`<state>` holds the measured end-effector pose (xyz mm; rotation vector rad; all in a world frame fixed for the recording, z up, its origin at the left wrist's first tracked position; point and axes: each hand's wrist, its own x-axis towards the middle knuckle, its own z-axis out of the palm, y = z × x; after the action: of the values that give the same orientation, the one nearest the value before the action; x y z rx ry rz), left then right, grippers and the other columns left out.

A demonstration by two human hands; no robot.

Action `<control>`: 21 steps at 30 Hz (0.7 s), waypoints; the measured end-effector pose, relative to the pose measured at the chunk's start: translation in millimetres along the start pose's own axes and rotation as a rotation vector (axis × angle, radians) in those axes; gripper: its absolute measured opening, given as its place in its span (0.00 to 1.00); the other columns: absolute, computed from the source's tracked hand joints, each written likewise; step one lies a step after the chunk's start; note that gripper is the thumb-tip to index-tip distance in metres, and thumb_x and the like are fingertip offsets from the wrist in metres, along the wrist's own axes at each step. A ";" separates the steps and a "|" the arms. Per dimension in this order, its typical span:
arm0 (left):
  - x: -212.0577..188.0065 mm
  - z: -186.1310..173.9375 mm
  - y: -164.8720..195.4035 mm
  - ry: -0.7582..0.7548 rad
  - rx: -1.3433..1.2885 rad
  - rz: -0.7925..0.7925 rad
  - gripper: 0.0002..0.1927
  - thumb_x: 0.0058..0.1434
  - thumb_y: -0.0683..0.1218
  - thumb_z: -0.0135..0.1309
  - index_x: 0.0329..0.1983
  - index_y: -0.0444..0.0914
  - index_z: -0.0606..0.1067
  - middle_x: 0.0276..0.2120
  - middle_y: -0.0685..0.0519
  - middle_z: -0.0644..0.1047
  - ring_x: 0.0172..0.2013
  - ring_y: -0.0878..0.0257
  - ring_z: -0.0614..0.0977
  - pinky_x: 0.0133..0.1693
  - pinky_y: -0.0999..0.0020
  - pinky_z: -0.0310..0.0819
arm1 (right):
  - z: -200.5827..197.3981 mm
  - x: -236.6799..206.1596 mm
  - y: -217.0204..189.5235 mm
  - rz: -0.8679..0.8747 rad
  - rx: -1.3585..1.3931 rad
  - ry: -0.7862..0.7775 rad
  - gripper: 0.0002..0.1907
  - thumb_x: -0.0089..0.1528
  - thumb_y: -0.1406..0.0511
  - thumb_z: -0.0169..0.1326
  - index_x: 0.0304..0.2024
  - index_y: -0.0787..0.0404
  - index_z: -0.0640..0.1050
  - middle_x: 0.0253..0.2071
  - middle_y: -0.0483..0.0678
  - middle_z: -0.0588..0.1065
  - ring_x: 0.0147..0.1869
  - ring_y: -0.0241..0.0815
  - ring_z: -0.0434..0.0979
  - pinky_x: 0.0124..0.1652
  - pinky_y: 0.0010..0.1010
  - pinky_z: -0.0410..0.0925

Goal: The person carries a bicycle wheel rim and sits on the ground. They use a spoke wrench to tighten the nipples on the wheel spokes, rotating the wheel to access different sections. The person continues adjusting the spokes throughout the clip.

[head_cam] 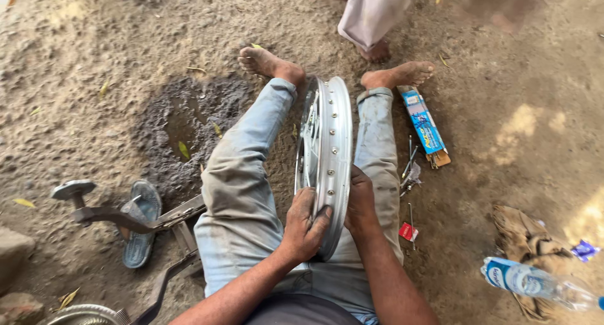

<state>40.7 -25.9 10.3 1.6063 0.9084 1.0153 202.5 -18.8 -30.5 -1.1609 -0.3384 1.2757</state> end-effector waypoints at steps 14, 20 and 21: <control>-0.8 -1.6 -2.5 0.035 0.034 0.040 0.09 0.60 0.44 0.54 0.34 0.31 0.72 0.37 0.40 0.73 0.42 0.44 0.74 0.46 0.53 0.68 | -66.9 -90.0 38.8 0.075 -0.057 -0.112 0.09 0.64 0.66 0.59 0.31 0.62 0.75 0.23 0.43 0.72 0.24 0.33 0.67 0.26 0.24 0.62; -0.6 -2.3 1.5 0.054 0.052 0.129 0.09 0.61 0.44 0.53 0.37 0.31 0.72 0.39 0.40 0.74 0.45 0.42 0.74 0.49 0.51 0.67 | -25.2 -29.3 -9.9 0.055 0.018 -0.020 0.05 0.66 0.67 0.57 0.38 0.64 0.76 0.26 0.40 0.71 0.25 0.30 0.66 0.25 0.24 0.63; -1.0 -1.6 1.1 0.050 0.042 0.117 0.10 0.61 0.44 0.53 0.37 0.31 0.71 0.38 0.39 0.74 0.45 0.42 0.74 0.49 0.51 0.67 | -12.5 -21.9 -15.2 0.069 0.010 -0.021 0.06 0.66 0.68 0.56 0.42 0.66 0.78 0.28 0.40 0.72 0.26 0.29 0.66 0.26 0.22 0.63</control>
<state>39.0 -26.5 11.4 1.6920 0.8825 1.1289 213.3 -41.6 -15.3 -1.1600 -0.3093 1.3487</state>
